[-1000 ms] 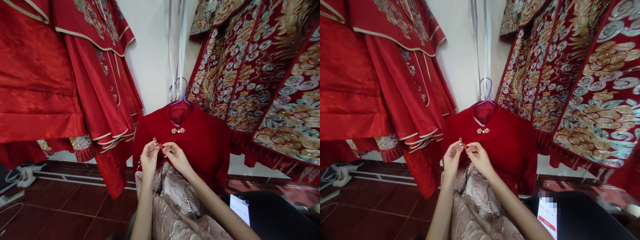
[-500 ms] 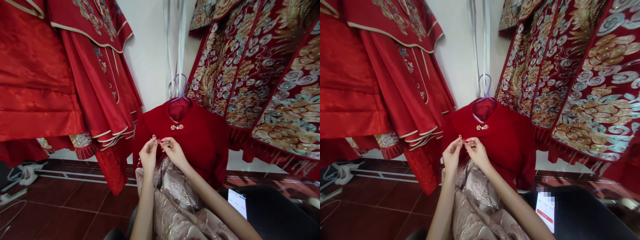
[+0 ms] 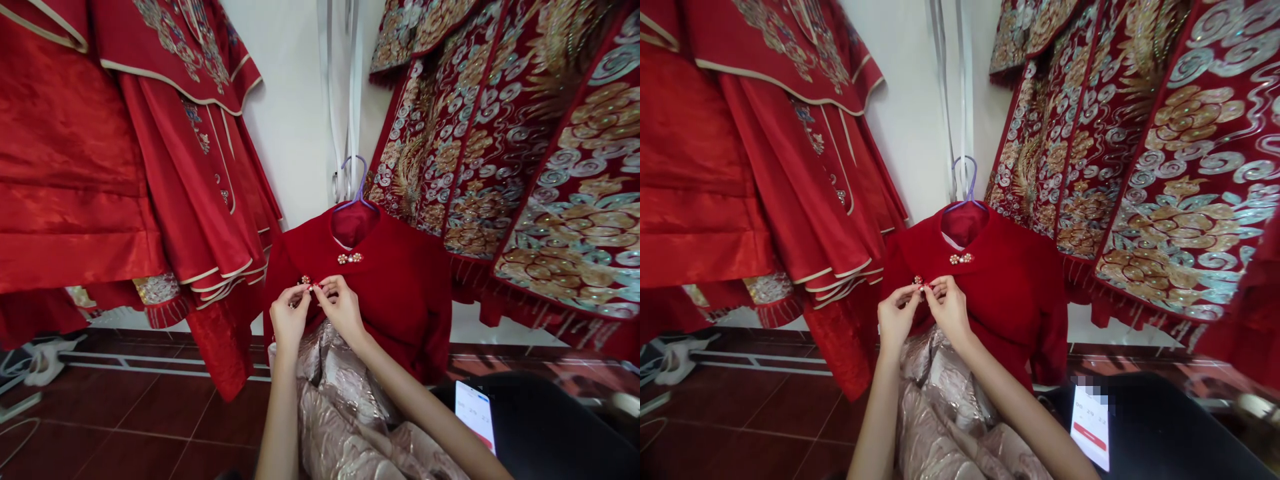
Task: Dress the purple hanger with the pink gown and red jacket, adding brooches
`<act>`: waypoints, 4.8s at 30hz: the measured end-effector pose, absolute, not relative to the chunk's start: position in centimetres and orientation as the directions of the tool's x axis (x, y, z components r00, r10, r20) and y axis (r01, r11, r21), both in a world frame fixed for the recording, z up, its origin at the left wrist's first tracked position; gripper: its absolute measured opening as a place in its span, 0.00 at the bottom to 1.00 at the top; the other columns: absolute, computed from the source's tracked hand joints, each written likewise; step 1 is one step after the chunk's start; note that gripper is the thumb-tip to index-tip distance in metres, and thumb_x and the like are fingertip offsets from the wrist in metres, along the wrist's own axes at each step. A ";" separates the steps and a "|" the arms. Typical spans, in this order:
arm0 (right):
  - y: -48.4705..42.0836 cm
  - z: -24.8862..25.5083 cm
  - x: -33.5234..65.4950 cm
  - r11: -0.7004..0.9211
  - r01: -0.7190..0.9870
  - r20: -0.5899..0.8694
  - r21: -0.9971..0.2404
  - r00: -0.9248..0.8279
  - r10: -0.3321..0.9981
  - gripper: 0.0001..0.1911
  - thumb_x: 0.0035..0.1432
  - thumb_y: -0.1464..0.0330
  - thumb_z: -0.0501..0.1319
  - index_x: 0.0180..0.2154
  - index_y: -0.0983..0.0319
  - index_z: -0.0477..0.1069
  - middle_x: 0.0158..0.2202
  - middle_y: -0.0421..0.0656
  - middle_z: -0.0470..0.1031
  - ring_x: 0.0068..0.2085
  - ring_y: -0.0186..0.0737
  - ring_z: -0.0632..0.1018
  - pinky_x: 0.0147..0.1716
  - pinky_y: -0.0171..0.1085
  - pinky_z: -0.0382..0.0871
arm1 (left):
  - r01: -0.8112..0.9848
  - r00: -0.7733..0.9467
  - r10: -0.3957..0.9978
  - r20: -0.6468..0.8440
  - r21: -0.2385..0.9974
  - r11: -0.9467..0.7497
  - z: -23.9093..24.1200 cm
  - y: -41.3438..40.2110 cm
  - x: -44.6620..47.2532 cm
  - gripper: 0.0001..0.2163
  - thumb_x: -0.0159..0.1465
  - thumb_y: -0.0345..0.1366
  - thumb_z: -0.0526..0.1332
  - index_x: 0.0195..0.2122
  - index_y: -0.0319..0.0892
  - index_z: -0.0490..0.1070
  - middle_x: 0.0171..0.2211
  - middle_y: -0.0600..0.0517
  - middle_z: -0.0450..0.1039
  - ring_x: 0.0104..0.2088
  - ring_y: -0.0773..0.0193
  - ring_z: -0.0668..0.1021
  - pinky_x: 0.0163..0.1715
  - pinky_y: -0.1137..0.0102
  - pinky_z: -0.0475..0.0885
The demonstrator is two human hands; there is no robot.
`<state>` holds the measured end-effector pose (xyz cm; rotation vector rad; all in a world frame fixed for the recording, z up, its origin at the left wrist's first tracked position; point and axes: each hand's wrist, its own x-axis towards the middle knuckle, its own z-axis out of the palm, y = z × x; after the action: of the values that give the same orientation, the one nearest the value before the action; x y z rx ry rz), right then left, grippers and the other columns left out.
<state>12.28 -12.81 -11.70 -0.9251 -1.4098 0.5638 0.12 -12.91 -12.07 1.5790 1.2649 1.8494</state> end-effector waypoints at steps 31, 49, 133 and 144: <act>-17.9 -17.0 19.8 0.345 0.301 0.318 -0.889 -0.136 0.938 0.12 0.55 0.61 0.63 0.39 0.62 0.73 0.36 0.45 0.77 0.36 0.39 0.77 0.35 0.38 0.72 | 0.292 0.255 0.924 0.286 0.888 -0.355 -13.7 -16.2 -6.0 0.08 0.54 0.31 0.64 0.36 0.41 0.74 0.33 0.48 0.77 0.34 0.62 0.79 0.40 0.66 0.74; -19.7 -13.9 15.8 0.392 0.135 0.346 -0.910 -0.273 0.898 0.12 0.54 0.63 0.66 0.40 0.59 0.78 0.34 0.41 0.79 0.36 0.36 0.78 0.38 0.35 0.72 | 0.278 0.314 0.935 0.165 0.926 -0.256 -13.7 -15.6 -4.6 0.13 0.53 0.25 0.61 0.40 0.35 0.75 0.38 0.45 0.79 0.38 0.61 0.80 0.45 0.65 0.74; -18.0 -19.3 12.4 0.554 0.276 0.585 -0.785 0.037 0.810 0.17 0.58 0.74 0.55 0.49 0.60 0.70 0.39 0.43 0.72 0.33 0.33 0.74 0.31 0.32 0.70 | 0.428 0.191 0.924 0.332 0.819 -0.383 -13.3 -15.5 -3.6 0.08 0.55 0.39 0.66 0.31 0.40 0.75 0.32 0.49 0.79 0.35 0.62 0.80 0.41 0.68 0.72; -18.0 -19.3 12.4 0.553 0.258 0.579 -0.792 0.035 0.814 0.17 0.58 0.74 0.55 0.48 0.59 0.70 0.40 0.43 0.72 0.34 0.33 0.74 0.30 0.32 0.70 | 0.398 0.203 0.916 0.345 0.826 -0.399 -13.8 -15.4 -3.6 0.07 0.56 0.39 0.66 0.31 0.40 0.75 0.32 0.50 0.78 0.34 0.62 0.80 0.40 0.69 0.73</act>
<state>12.39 -17.98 -19.34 -0.9549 -1.5209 0.5473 -3.64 -15.41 -13.77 1.9000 1.2191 1.1508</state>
